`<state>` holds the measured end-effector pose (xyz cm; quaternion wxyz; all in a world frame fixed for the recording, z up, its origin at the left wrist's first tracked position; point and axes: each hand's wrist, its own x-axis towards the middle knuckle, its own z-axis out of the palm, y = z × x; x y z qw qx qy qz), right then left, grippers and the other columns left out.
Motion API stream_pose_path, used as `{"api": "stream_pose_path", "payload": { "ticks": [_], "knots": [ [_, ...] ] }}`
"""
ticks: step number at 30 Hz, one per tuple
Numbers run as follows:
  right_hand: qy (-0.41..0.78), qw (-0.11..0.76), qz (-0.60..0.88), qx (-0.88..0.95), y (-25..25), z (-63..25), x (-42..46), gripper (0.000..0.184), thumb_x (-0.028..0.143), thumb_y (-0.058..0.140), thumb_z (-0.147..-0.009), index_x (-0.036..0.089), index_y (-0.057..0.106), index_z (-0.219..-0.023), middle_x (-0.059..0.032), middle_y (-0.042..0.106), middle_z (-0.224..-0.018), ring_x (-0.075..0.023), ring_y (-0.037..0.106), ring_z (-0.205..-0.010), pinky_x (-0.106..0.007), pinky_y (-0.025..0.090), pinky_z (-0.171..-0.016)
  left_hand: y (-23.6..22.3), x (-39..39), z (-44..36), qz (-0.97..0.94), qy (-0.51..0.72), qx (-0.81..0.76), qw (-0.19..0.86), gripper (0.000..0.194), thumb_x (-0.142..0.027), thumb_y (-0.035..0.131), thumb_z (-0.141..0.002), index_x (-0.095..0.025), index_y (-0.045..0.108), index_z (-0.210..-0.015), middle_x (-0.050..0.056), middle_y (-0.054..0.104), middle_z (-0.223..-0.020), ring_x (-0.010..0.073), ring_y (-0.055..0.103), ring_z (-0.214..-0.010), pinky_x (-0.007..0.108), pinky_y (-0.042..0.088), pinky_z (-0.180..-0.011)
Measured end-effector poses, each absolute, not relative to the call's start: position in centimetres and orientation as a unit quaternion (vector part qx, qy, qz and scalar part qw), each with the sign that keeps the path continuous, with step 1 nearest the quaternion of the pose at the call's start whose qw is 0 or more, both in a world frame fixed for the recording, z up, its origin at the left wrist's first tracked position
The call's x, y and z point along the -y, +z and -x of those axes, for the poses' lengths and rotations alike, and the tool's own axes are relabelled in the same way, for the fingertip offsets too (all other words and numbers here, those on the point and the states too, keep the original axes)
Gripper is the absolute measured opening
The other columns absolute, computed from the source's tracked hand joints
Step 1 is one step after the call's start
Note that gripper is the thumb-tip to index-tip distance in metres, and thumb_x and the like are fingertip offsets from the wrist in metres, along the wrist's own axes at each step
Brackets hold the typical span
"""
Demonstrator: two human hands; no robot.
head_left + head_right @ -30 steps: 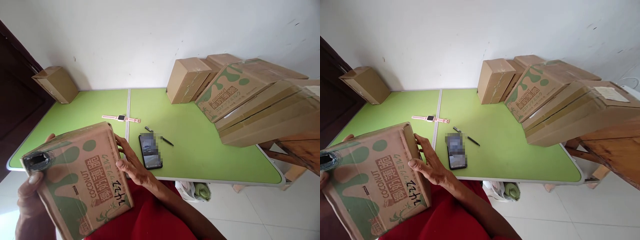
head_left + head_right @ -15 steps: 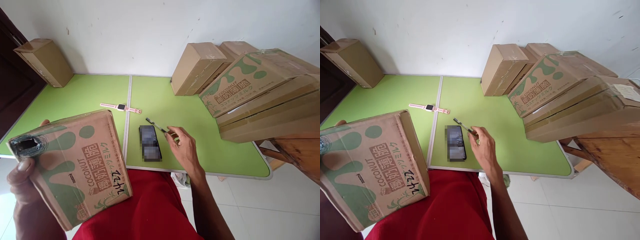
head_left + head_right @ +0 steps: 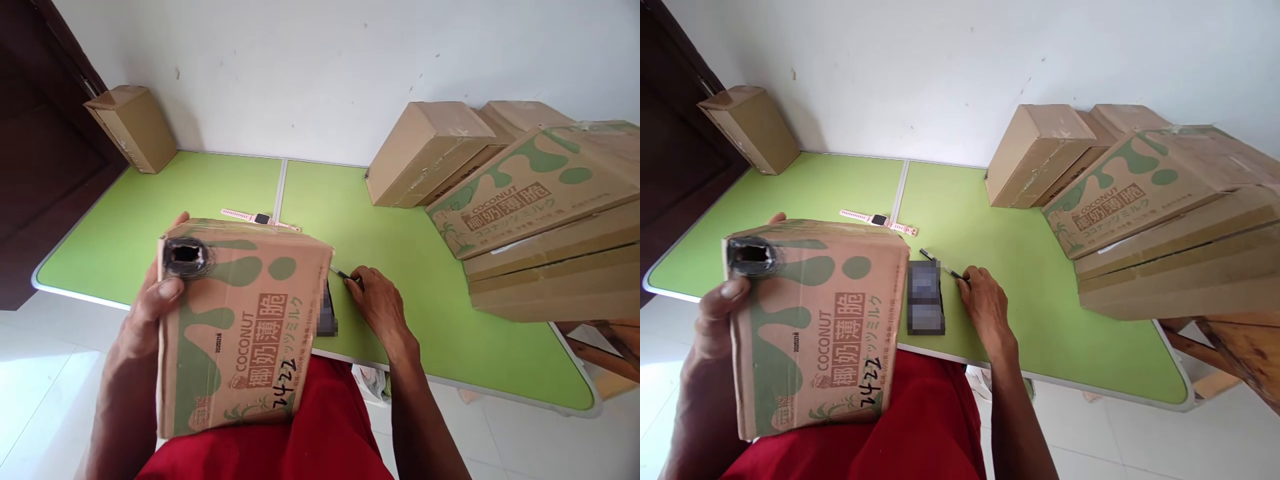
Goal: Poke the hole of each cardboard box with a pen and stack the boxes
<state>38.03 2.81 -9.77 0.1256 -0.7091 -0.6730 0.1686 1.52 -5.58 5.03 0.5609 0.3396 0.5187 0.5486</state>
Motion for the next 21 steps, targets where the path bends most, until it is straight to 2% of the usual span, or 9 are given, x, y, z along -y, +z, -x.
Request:
{"api": "stream_pose_path", "payload": {
  "ticks": [3, 6, 9, 11, 14, 16, 18, 21],
  "knots": [
    [0.176, 0.108, 0.711, 0.673, -9.5, -38.3, -3.1, 0.013, 0.025, 0.059, -0.106, 0.024, 0.066, -0.095, -0.0125, 0.077, -0.104, -0.0313, 0.069, -0.091, -0.037, 0.038, -0.072, 4.9, 5.0, -1.8, -0.372, 0.536, -0.482, 0.585, 0.106, -0.064, 0.090, -0.085, -0.041, 0.044, -0.178, 0.003, 0.071, -0.167, 0.0524, 0.060, -0.160, 0.069, 0.055, -0.132],
    [0.182, 0.093, 0.717, 0.667, -9.1, -38.3, -3.1, 0.014, 0.025, 0.058, -0.107, 0.024, 0.064, -0.095, -0.0116, 0.076, -0.101, -0.0297, 0.068, -0.089, -0.036, 0.035, -0.071, 5.1, 4.7, -1.6, -0.416, 0.527, -0.452, 0.587, 0.098, -0.061, 0.083, -0.091, -0.041, 0.042, -0.178, 0.004, 0.067, -0.170, 0.0490, 0.053, -0.166, 0.069, 0.046, -0.137],
    [0.185, 0.083, 0.723, 0.660, -8.6, -38.0, -3.1, 0.012, 0.026, 0.058, -0.109, 0.023, 0.067, -0.103, -0.0129, 0.078, -0.104, -0.0302, 0.069, -0.091, -0.035, 0.033, -0.070, 5.5, 4.4, -1.4, -0.440, 0.529, -0.445, 0.573, 0.092, -0.060, 0.084, -0.092, -0.038, 0.048, -0.174, 0.005, 0.066, -0.170, 0.0471, 0.046, -0.171, 0.066, 0.038, -0.141],
    [0.187, 0.083, 0.727, 0.655, -8.3, -37.9, -3.2, 0.012, 0.028, 0.059, -0.108, 0.022, 0.069, -0.105, -0.0134, 0.078, -0.102, -0.0312, 0.069, -0.091, -0.035, 0.032, -0.069, 5.6, 3.9, -1.1, -0.451, 0.525, -0.456, 0.560, 0.091, -0.065, 0.086, -0.090, -0.036, 0.054, -0.169, 0.006, 0.068, -0.168, 0.0479, 0.045, -0.170, 0.066, 0.033, -0.142],
    [0.186, 0.102, 0.733, 0.646, -7.7, -37.7, -3.5, 0.014, 0.029, 0.061, -0.104, 0.020, 0.072, -0.103, -0.0151, 0.078, -0.100, -0.0329, 0.070, -0.089, -0.036, 0.032, -0.068, 5.7, 3.0, -0.5, -0.478, 0.496, -0.490, 0.534, 0.092, -0.078, 0.085, -0.087, -0.035, 0.057, -0.163, 0.011, 0.070, -0.161, 0.0523, 0.051, -0.163, 0.070, 0.034, -0.138],
    [0.186, 0.129, 0.729, 0.646, -6.9, -37.4, -3.4, 0.019, 0.031, 0.062, -0.102, 0.018, 0.074, -0.108, -0.0154, 0.078, -0.102, -0.0327, 0.072, -0.089, -0.037, 0.038, -0.069, 5.9, 2.4, -0.1, -0.493, 0.465, -0.510, 0.530, 0.092, -0.080, 0.084, -0.086, -0.035, 0.055, -0.161, 0.012, 0.068, -0.161, 0.0535, 0.055, -0.158, 0.072, 0.040, -0.132],
    [0.208, 0.203, 0.712, 0.639, -5.5, -36.6, -3.0, 0.032, 0.043, 0.062, -0.104, 0.017, 0.075, -0.118, -0.0138, 0.079, -0.104, -0.0311, 0.074, -0.089, -0.039, 0.048, -0.073, 6.1, 1.9, -0.2, -0.496, 0.437, -0.523, 0.538, 0.092, -0.079, 0.084, -0.086, -0.036, 0.052, -0.161, 0.012, 0.065, -0.164, 0.0524, 0.058, -0.155, 0.071, 0.043, -0.129],
    [0.281, 0.434, 0.608, 0.603, -1.6, -33.9, -1.5, 0.059, 0.072, 0.060, -0.107, 0.021, 0.077, -0.130, -0.0137, 0.083, -0.116, -0.0316, 0.079, -0.096, -0.044, 0.061, -0.079, 6.8, 1.6, -0.9, -0.503, 0.417, -0.528, 0.543, 0.087, -0.077, 0.080, -0.090, -0.038, 0.047, -0.161, 0.012, 0.065, -0.163, 0.0495, 0.062, -0.151, 0.070, 0.047, -0.125]
  ]
}}
